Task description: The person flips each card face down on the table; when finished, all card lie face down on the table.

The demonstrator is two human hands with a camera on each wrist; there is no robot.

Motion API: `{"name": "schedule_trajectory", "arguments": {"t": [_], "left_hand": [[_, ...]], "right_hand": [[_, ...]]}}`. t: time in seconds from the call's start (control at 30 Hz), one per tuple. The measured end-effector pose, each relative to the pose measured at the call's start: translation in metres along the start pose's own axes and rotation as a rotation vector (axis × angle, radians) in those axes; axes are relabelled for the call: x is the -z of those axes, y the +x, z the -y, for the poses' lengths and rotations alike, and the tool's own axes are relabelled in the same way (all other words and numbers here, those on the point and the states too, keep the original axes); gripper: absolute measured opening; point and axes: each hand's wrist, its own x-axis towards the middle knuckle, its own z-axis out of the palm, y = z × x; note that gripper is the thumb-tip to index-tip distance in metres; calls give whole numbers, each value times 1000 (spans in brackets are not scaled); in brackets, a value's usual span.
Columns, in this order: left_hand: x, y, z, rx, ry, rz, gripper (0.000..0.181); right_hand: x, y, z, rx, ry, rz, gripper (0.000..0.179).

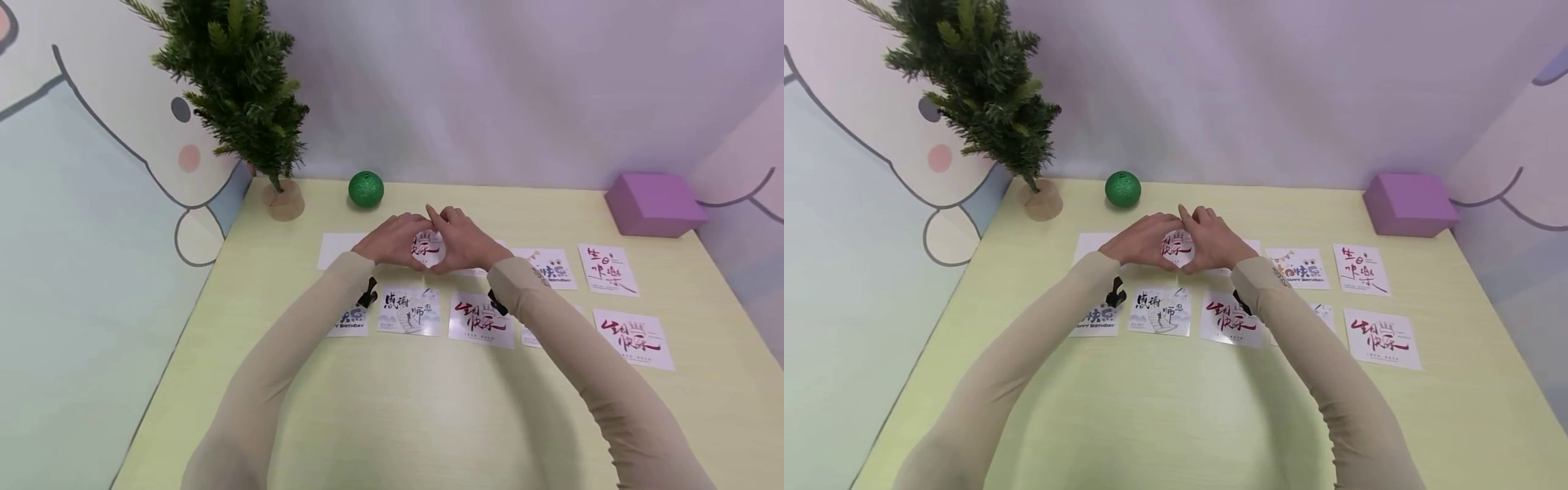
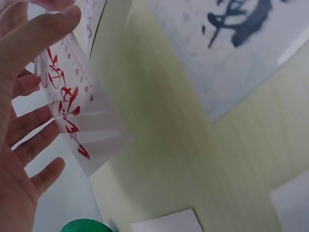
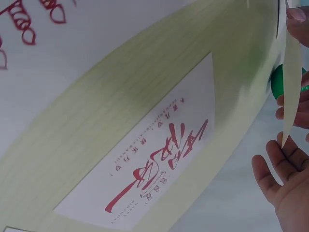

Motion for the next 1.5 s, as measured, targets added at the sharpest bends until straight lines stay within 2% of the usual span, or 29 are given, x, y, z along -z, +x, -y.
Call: {"name": "schedule_trajectory", "arguments": {"t": [0.1, 0.23, 0.3, 0.4, 0.53, 0.6, 0.67, 0.73, 0.8, 0.9, 1.0, 1.13, 1.33, 1.5], "left_hand": [[2, -1, -2, 0, -1, 6, 85], [7, -6, -2, 12, -44, -16, 89], [11, -9, -2, 30, -103, -52, 90], [16, -13, -1, 54, -243, -131, 86], [18, -16, 1, 35, -448, -216, 69], [18, -18, 2, 22, -512, -232, 63], [17, -20, 3, 31, -536, -238, 61], [16, -23, 5, 65, -520, -238, 59], [15, -27, 8, 103, -472, -231, 57], [12, -31, 16, 154, -338, -196, 54], [5, -34, 27, 165, -175, -129, 54], [-6, -33, 37, 157, -43, -46, 53], [-14, -30, 45, 139, 33, -14, 47], [-16, -29, 45, 143, 24, -25, 49]], "right_hand": [[4, -1, 2, -16, 21, 15, 125], [11, -6, 0, -92, 112, 32, 128], [13, -10, -3, -135, 168, 27, 129], [12, -14, -7, -164, 251, 21, 127], [3, -14, -7, -122, 374, 19, 115], [-2, -11, -6, -80, 434, 14, 101], [-4, -8, -3, -41, 480, 3, 83], [-5, -5, -2, -24, 494, -9, 70], [-5, -3, -1, -28, 470, -9, 63], [-7, 3, 0, -62, 369, 35, 62], [-12, 10, 1, -77, 242, 109, 66], [-20, 16, 3, -94, 124, 189, 68], [-25, 22, 4, -99, 50, 216, 63], [-25, 19, 3, -93, 41, 220, 67]]}}
